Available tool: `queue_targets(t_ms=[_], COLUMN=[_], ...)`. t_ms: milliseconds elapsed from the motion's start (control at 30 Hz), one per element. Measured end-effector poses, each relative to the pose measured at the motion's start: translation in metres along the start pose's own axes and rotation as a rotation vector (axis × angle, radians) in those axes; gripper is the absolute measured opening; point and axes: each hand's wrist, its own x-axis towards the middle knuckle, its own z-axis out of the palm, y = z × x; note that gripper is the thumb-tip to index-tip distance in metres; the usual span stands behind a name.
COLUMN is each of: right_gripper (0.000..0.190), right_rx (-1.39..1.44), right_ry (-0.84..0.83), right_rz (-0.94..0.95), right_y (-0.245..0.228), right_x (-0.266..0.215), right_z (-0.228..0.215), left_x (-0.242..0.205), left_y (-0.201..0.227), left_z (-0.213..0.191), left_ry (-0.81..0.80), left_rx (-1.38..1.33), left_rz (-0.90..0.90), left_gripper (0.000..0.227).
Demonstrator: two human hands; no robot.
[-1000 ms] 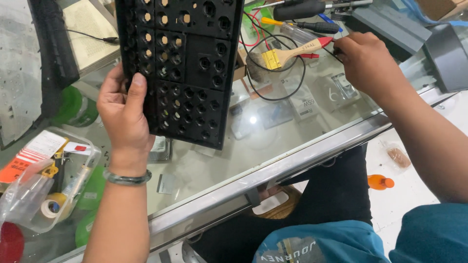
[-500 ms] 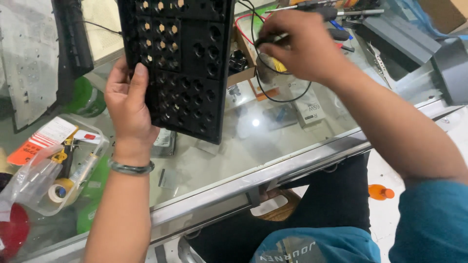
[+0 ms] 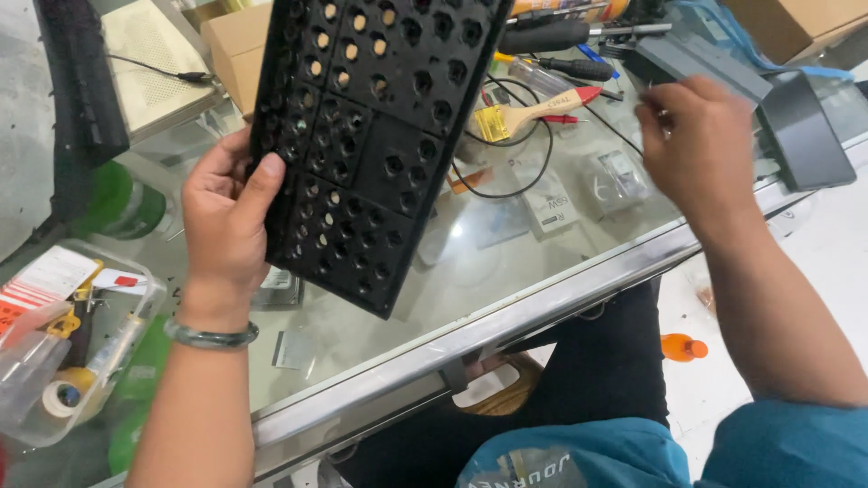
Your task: The person holds a black keyboard base and uses tweezers to pick up small black key switches from a cardboard box. They carefully place each switch into the corresponding holes on the keyboard base, working systematically across the layout.
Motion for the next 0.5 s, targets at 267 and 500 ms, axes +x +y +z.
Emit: queue_targets(t_ms=[267,500], right_gripper=[0.017,0.02], right_rx=[-0.059,-0.11], right_ry=[-0.13,-0.005], right_rz=[0.203,0.282], right_y=[0.067,0.021], right_x=[-0.044,-0.042], right_z=[0.02,-0.011], left_x=[-0.014,-0.014], left_y=[-0.004,0.007], left_z=[0.027,0.03], left_ry=[-0.129,-0.221], left_rx=[0.22,0.291], left_rz=[-0.028,-0.055], left_gripper=[0.042,0.04])
